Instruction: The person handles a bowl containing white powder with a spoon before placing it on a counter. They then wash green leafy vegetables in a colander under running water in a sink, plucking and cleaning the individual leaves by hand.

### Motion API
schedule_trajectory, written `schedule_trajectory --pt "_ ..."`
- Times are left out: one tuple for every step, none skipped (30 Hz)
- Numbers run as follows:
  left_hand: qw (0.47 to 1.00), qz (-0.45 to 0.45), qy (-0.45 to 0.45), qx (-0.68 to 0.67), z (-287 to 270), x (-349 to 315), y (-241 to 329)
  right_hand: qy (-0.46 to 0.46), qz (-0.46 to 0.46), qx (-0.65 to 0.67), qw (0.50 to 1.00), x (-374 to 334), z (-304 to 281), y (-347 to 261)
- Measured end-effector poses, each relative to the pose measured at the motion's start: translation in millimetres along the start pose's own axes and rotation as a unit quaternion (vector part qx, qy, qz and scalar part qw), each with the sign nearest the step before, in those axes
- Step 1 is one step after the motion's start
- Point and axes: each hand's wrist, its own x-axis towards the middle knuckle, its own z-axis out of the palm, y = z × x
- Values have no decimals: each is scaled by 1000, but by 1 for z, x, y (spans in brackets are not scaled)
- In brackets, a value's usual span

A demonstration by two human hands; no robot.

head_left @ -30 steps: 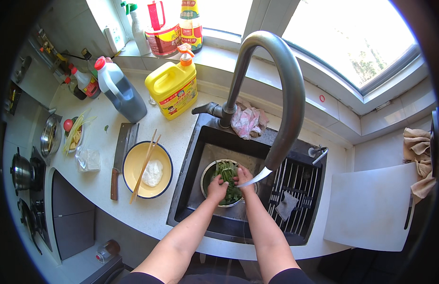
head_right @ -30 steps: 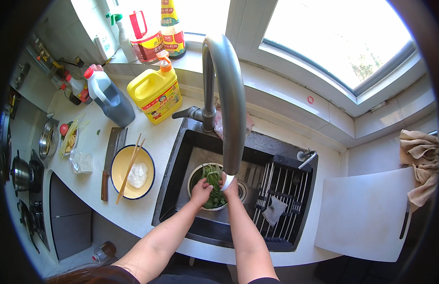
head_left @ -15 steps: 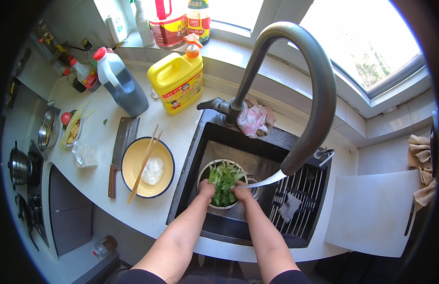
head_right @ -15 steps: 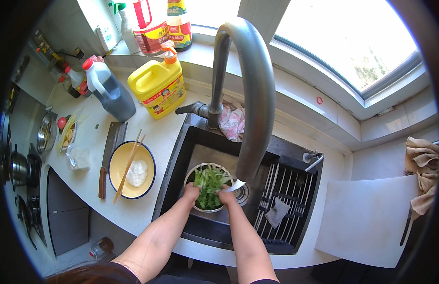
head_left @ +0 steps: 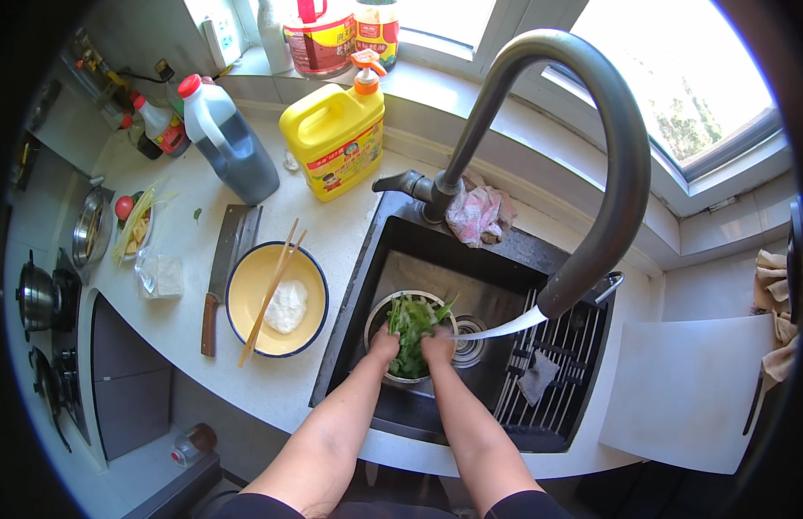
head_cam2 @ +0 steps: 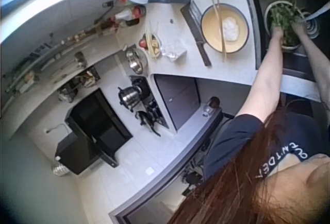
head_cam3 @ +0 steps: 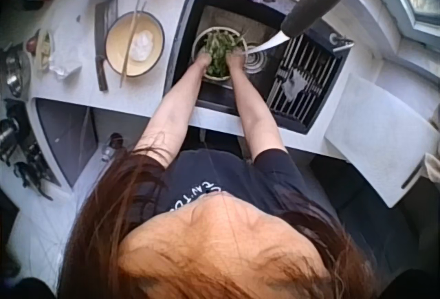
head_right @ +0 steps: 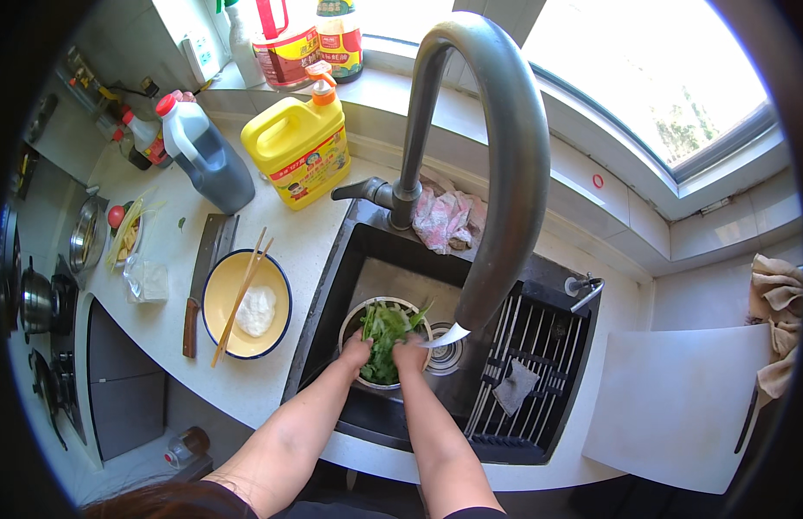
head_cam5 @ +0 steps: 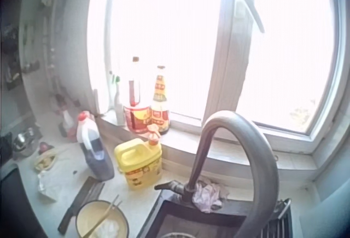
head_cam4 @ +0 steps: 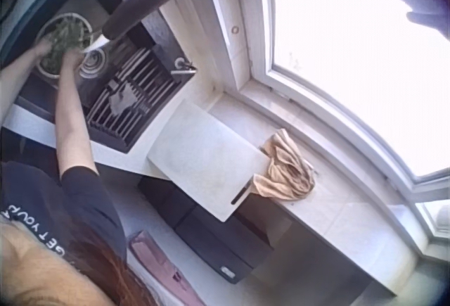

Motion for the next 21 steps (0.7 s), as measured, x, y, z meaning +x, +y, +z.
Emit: schedule_trajectory --pt "1000 -11 -1 -3 -5 -6 8 9 118 104 987 -3 -16 -14" --pt "1000 -7 20 -17 -5 -2 3 62 70 93 991 -9 -21 -20" --pt "999 -2 39 -29 -4 3 -3 118 21 82 989 -15 -24 -25" --pt "997 3 58 -42 -4 8 -8 172 -28 70 982 -19 -23 -29" --pt "997 6 52 -55 -3 14 -13 228 -60 86 968 -20 -19 -33" --pt "997 9 45 -66 -2 16 -14 231 -62 101 966 -17 -15 -29" --pt "996 12 37 -78 -1 17 -15 234 -64 115 963 -14 -10 -26" --pt "996 7 32 -83 1 18 -16 236 -66 130 961 -12 -6 -22" --pt "996 2 30 -88 0 17 -15 224 -48 121 966 -12 -7 -20" --pt "995 -3 27 -93 -1 16 -14 211 -29 113 971 -10 -10 -15" --pt "996 -5 31 -89 -3 15 -14 198 -11 104 975 -8 -13 -10" --pt "996 -6 33 -85 -5 13 -13 232 -20 104 967 -4 -19 -9" --pt "996 -6 36 -80 -6 11 -13 265 -30 103 958 1 -24 -9" --pt "996 -9 38 -83 -8 11 -12 298 -39 103 948 5 -28 -10" --pt "995 -10 39 -86 -7 10 -11 336 -54 78 937 9 -33 -12" --pt "995 -12 37 -89 -5 8 -9 316 -29 72 946 18 -32 -7" --pt "996 -13 37 -83 -3 6 -6 295 -5 66 953 33 -27 3" --pt "996 -16 39 -75 -4 2 -1 271 21 62 960 47 -23 11" --pt "997 -18 42 -68 -5 -2 2 113 130 98 980 64 -27 20" --pt "996 -23 58 -61 -4 -4 3 84 140 91 982 72 -27 32" --pt "995 -25 77 -55 -4 -4 4 55 147 86 984 80 -26 40"
